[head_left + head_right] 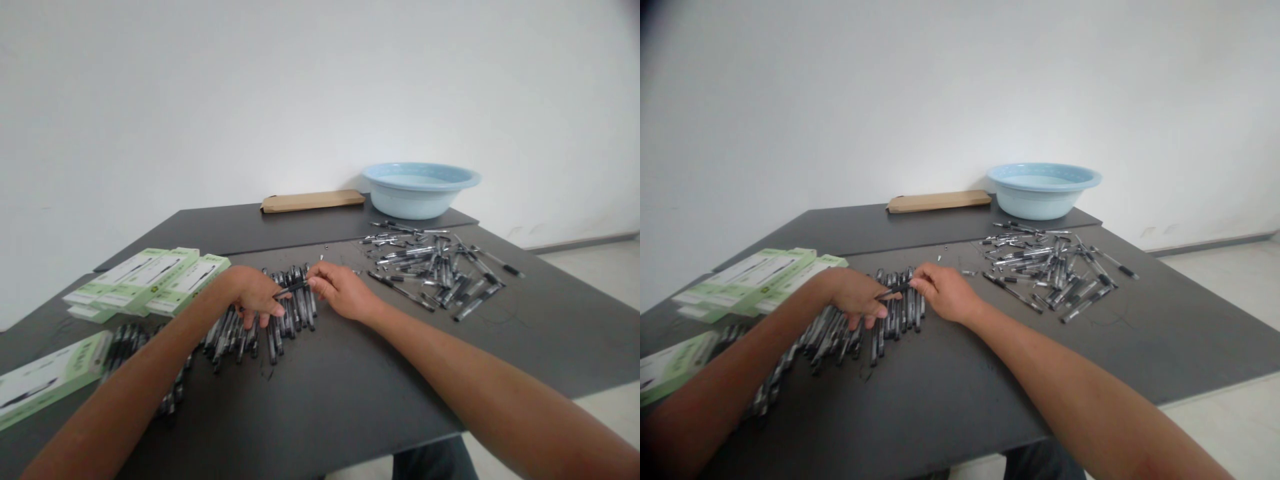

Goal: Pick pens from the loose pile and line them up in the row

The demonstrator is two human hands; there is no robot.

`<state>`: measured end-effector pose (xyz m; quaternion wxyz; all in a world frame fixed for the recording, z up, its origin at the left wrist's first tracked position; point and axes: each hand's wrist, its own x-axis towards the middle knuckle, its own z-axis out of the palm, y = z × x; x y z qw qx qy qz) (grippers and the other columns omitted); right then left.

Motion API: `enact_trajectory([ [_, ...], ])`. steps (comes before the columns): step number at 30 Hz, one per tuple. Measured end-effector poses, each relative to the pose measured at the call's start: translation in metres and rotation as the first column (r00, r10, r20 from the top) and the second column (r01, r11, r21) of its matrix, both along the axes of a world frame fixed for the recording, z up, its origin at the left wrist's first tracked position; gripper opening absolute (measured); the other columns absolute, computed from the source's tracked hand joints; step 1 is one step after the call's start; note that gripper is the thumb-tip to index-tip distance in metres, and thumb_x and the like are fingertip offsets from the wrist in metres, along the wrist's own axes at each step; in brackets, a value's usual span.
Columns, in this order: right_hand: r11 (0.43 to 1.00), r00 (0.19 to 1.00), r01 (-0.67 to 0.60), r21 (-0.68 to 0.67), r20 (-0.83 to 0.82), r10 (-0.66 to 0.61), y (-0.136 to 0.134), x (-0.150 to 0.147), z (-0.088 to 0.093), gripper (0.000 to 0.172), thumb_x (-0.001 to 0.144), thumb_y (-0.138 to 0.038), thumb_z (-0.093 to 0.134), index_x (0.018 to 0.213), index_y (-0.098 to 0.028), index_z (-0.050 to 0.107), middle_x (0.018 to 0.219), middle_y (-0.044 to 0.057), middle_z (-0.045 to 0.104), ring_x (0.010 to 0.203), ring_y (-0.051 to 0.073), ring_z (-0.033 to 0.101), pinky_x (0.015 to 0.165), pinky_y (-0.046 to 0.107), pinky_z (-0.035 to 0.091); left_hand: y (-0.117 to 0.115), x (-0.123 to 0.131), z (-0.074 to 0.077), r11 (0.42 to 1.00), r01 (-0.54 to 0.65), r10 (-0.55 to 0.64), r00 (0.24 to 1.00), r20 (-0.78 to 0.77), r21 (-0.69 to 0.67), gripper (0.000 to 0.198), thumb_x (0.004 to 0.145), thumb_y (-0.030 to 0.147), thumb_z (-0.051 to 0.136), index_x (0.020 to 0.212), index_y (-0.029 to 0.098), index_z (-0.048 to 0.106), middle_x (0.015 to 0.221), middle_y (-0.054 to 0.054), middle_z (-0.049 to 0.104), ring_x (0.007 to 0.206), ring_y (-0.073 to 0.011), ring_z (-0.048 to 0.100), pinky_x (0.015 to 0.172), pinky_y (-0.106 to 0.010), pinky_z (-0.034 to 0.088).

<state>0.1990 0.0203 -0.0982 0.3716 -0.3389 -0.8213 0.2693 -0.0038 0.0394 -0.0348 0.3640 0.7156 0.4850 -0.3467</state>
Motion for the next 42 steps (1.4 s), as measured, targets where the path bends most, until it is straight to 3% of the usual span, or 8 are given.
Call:
enact_trajectory([
  [3, 1.0, 1.0, -0.022, -0.013, -0.023, 0.021, -0.0004, 0.0006, -0.0002, 0.013, 0.087, -0.027, 0.051, 0.097, -0.019, 0.053, 0.076, -0.001, 0.059, 0.066, 0.011, 0.053, 0.061, 0.021, 0.037, 0.0012, -0.0016, -0.0016, 1.0, -0.013, 0.013, 1.0, 0.016, -0.002, 0.056, 0.088, 0.037, 0.041, 0.139, 0.016, 0.03, 0.109, -0.015, 0.067, 0.078, -0.0226, 0.069, 0.062, -0.029, 0.052],
  [9, 0.999, 1.0, -0.023, 0.021, -0.009, 0.024, -0.0007, 0.0003, 0.0003, 0.006, 0.086, -0.022, 0.051, 0.09, -0.02, 0.055, 0.072, -0.003, 0.057, 0.066, 0.011, 0.052, 0.061, 0.021, 0.035, -0.0003, 0.0002, 0.0011, 1.0, -0.026, 0.026, 1.0, 0.003, 0.001, 0.055, 0.09, 0.034, 0.039, 0.14, 0.016, 0.027, 0.112, -0.016, 0.066, 0.08, -0.0228, 0.069, 0.063, -0.029, 0.052],
  [22, 1.0, 1.0, -0.008, 0.01, 0.007, 0.008, -0.0004, -0.0004, 0.0011, 0.013, 0.088, -0.028, 0.05, 0.085, -0.018, 0.058, 0.07, -0.001, 0.059, 0.065, 0.011, 0.054, 0.06, 0.021, 0.035, -0.0001, -0.0012, 0.0, 1.0, -0.003, 0.003, 1.0, 0.016, 0.006, 0.053, 0.088, 0.038, 0.041, 0.136, 0.017, 0.035, 0.11, -0.015, 0.067, 0.077, -0.0225, 0.069, 0.063, -0.03, 0.052],
  [25, 0.999, 0.999, 0.011, -0.032, -0.035, -0.013, 0.0009, -0.0006, 0.0007, 0.019, 0.091, -0.032, 0.045, 0.087, -0.018, 0.057, 0.072, 0.0, 0.061, 0.064, 0.011, 0.055, 0.059, 0.021, 0.036, 0.0001, -0.0014, 0.0002, 1.0, 0.007, -0.007, 1.0, 0.026, 0.0, 0.054, 0.087, 0.04, 0.042, 0.136, 0.017, 0.035, 0.109, -0.015, 0.068, 0.076, -0.0229, 0.069, 0.063, -0.03, 0.052],
  [31, 0.976, 0.999, 0.009, -0.217, -0.042, -0.019, 0.0065, -0.0009, -0.0026, 0.043, 0.093, -0.044, 0.035, 0.067, -0.015, 0.055, 0.054, -0.001, 0.054, 0.048, 0.01, 0.051, 0.05, 0.021, 0.035, 0.0002, -0.001, 0.0, 1.0, 0.011, -0.011, 1.0, 0.011, -0.001, 0.053, 0.088, 0.042, 0.04, 0.136, 0.019, 0.035, 0.11, -0.013, 0.068, 0.079, -0.0208, 0.069, 0.062, -0.027, 0.052],
  [35, 0.935, 0.992, -0.056, -0.35, -0.124, 0.014, 0.007, -0.004, -0.0052, 0.038, 0.09, -0.043, 0.041, 0.066, -0.016, 0.053, 0.051, -0.003, 0.051, 0.043, 0.008, 0.048, 0.045, 0.019, 0.035, 0.0009, -0.0015, -0.0014, 1.0, 0.008, -0.008, 1.0, 0.012, -0.003, 0.057, 0.087, 0.042, 0.042, 0.138, 0.018, 0.032, 0.11, -0.014, 0.067, 0.078, -0.0223, 0.069, 0.06, -0.028, 0.052],
  [42, 0.932, 0.97, -0.098, -0.348, -0.243, 0.011, 0.0052, -0.0084, -0.0065, 0.027, 0.088, -0.033, 0.046, 0.068, -0.016, 0.052, 0.056, -0.003, 0.053, 0.047, 0.008, 0.05, 0.048, 0.019, 0.039, -0.0009, -0.0004, 0.0012, 1.0, 0.011, -0.011, 1.0, 0.008, 0.0, 0.056, 0.09, 0.036, 0.038, 0.141, 0.016, 0.025, 0.111, -0.015, 0.067, 0.079, -0.022, 0.069, 0.062, -0.028, 0.052],
])
